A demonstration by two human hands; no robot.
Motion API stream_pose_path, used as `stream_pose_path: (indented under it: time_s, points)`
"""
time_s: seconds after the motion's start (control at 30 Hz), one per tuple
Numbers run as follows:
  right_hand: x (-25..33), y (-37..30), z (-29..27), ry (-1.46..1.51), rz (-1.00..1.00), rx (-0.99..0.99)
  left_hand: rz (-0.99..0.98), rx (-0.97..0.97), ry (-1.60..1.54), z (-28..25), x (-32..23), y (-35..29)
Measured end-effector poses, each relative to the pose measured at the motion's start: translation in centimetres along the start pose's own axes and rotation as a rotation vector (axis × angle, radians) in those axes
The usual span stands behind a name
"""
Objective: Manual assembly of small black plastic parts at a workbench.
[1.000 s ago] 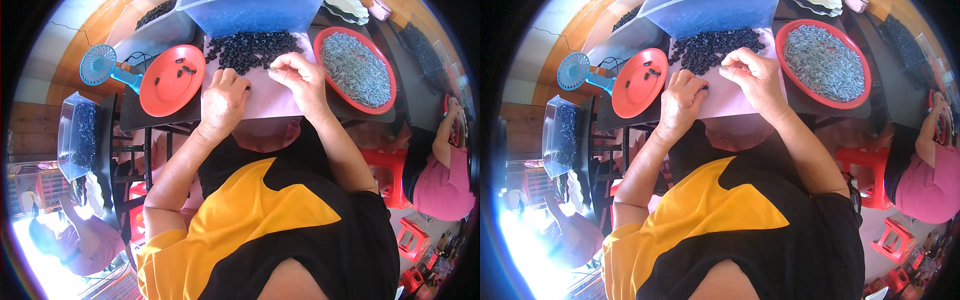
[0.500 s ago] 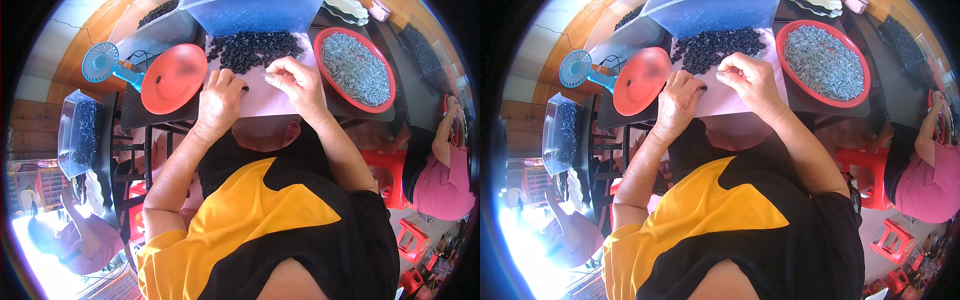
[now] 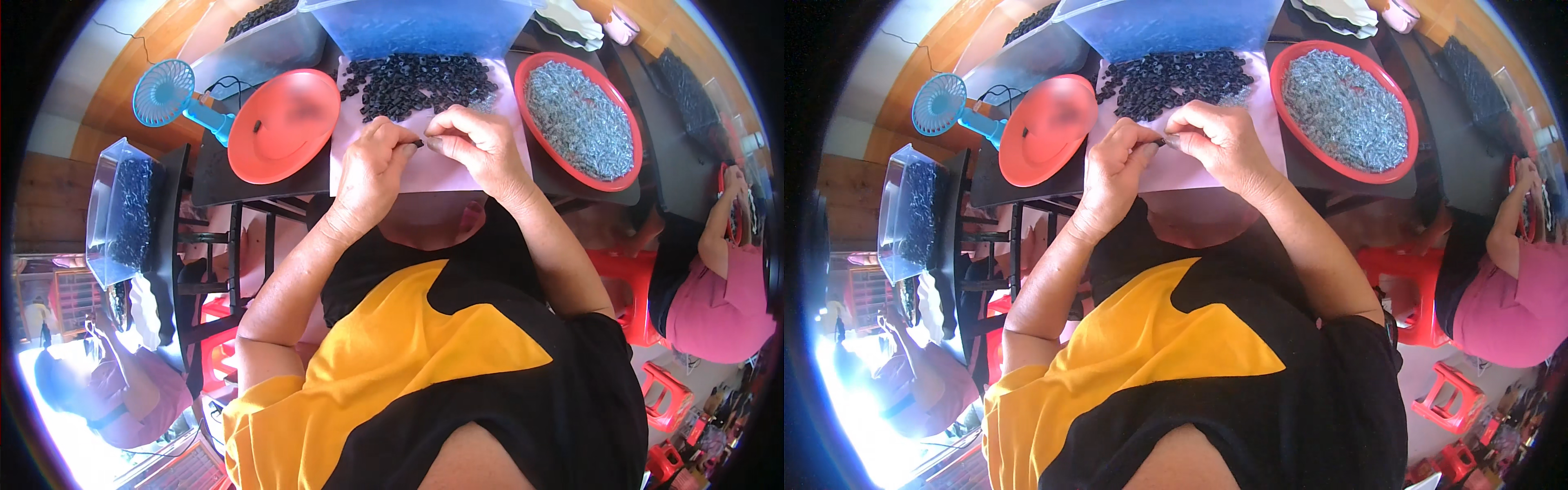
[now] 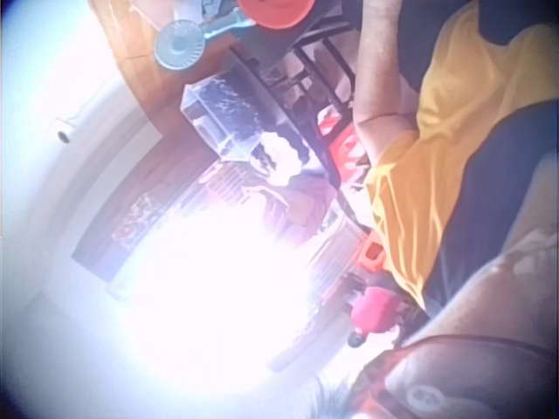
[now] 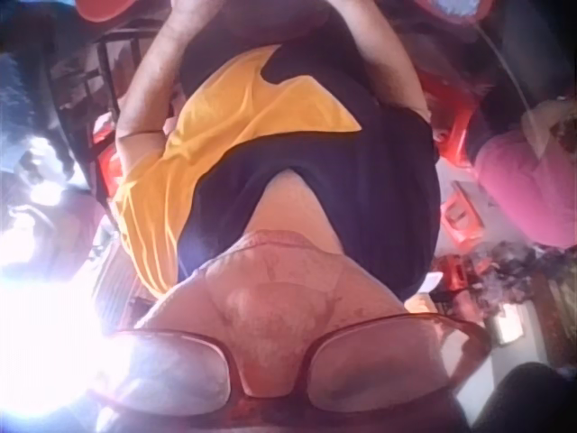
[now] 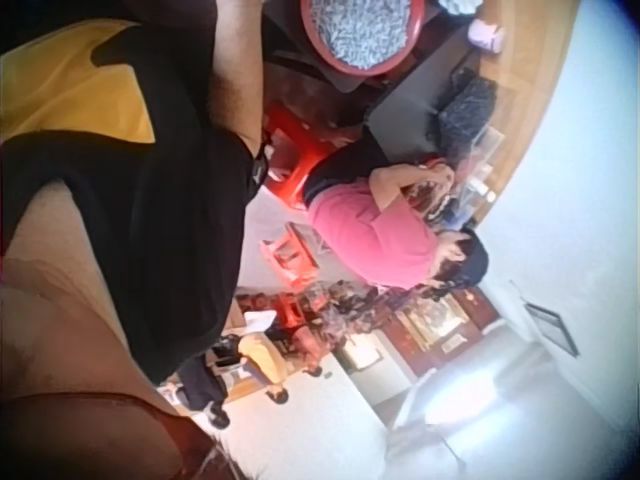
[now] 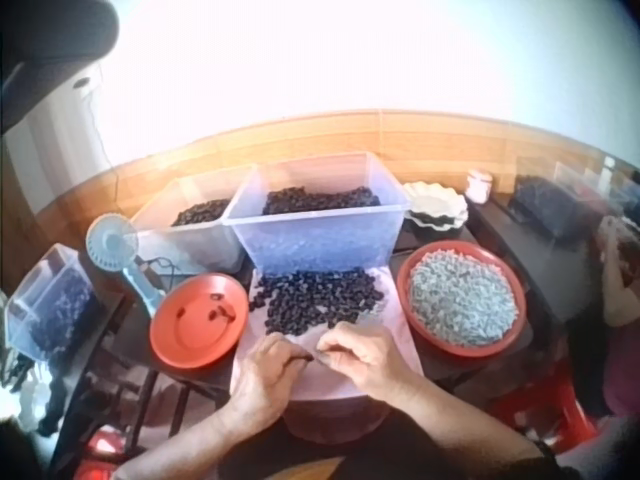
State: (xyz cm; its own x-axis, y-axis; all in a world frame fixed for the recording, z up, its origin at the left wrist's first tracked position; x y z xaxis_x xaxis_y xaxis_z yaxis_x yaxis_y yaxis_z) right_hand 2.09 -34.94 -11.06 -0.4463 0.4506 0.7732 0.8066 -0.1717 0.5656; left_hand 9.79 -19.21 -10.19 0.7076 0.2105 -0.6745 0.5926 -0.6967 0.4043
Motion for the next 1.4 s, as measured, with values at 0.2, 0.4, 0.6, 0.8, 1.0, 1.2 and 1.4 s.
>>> stream_pose_path:
  time_s: [0.2,0.4,0.6,0.8,1.0,1.2,1.4]
  points:
    - [0.4,0.2,0.1,-0.053,-0.011,0.038,-0.231,0.029,-0.281,0.3,-0.2,-0.1]
    - [1.7,-0.3,1.0,-0.28,-0.266,-0.033,-0.584,0.052,-0.771,1.2,0.8,-0.6]
    - [2.4,-0.1,0.0,-0.161,-0.21,-0.068,-0.547,0.125,-0.84,0.7,-0.2,0.2]
    - [2.2,0.2,0.0,-0.155,-0.135,0.046,-0.484,0.274,-0.703,0.1,1.0,0.9]
    - [0.9,4.0,-1.1,-0.417,-0.113,0.078,-0.569,0.208,-0.799,0.4,2.1,-0.1]
    - [-2.1,8.5,-0.4,-0.933,-0.124,0.14,-0.5,0.169,-0.799,0.7,2.4,-0.4]
    - [-4.0,9.4,0.2,-1.041,0.044,0.267,-0.47,0.185,-0.761,0.4,2.6,-0.7]
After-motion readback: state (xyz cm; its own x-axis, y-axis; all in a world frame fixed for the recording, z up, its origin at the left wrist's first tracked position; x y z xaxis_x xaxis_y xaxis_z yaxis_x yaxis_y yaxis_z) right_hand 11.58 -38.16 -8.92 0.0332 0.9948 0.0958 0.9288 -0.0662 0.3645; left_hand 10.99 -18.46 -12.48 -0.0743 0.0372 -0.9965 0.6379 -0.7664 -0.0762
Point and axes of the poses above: each hand's wrist, its own y-axis towards the middle knuckle, its own z-axis out of the palm, x = y × z, the point moved 4 cm from there along y, towards the middle knuckle, and after that the axes turned 2 degrees about -z, right-handed, at the moved point
